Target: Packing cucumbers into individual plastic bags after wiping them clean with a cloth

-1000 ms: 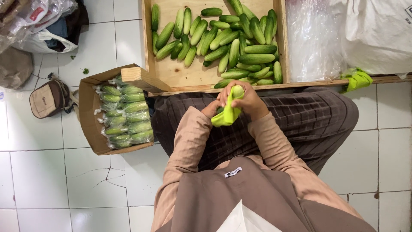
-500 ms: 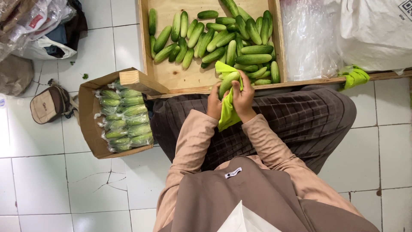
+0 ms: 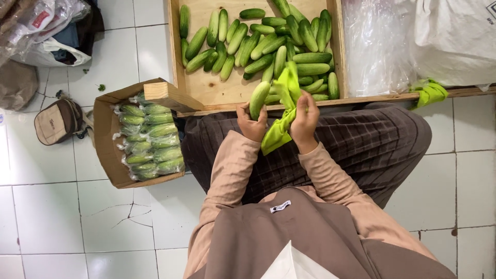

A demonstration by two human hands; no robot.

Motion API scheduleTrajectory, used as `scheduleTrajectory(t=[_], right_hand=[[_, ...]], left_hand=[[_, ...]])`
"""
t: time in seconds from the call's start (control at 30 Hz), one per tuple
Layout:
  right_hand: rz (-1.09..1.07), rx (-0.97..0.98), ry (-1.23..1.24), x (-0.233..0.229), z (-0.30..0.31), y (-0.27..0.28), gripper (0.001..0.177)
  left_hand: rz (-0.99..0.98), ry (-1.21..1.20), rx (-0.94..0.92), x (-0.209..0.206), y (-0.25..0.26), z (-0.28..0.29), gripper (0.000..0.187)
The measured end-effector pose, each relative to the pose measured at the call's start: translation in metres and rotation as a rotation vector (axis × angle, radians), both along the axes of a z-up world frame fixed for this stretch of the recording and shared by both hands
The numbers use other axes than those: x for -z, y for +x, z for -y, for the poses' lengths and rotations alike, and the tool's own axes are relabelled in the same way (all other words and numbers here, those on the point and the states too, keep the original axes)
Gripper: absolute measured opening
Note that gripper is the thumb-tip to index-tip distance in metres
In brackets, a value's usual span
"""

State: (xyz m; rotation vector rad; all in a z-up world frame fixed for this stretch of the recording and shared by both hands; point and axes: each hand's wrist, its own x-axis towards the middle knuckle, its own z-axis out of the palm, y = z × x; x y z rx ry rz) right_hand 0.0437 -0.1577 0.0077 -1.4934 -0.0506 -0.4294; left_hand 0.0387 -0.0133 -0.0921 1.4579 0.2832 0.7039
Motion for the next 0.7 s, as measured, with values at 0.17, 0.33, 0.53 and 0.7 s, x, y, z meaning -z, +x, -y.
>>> scheduleTrajectory(t=[0.17, 0.33, 0.53, 0.7], right_hand=[[0.456, -0.146, -0.416, -0.033, -0.037, -0.005, 0.039], [0.51, -0.274, -0.557, -0.017, -0.051, -0.013, 0.033], [0.431, -0.176, -0.646, 0.009, -0.028, 0.017, 0.044], [0.471, -0.275, -0.577, -0.027, -0.042, 0.002, 0.039]], left_hand=[[-0.081, 0.253, -0.11, -0.011, -0.006, 0.007, 0.054], [0.087, 0.649, -0.358, 0.176, 0.014, -0.013, 0.049], [-0.07, 0.504, -0.273, 0.004, 0.005, 0.013, 0.058], [-0.185, 0.54, -0.181, 0.024, 0.003, 0.008, 0.064]])
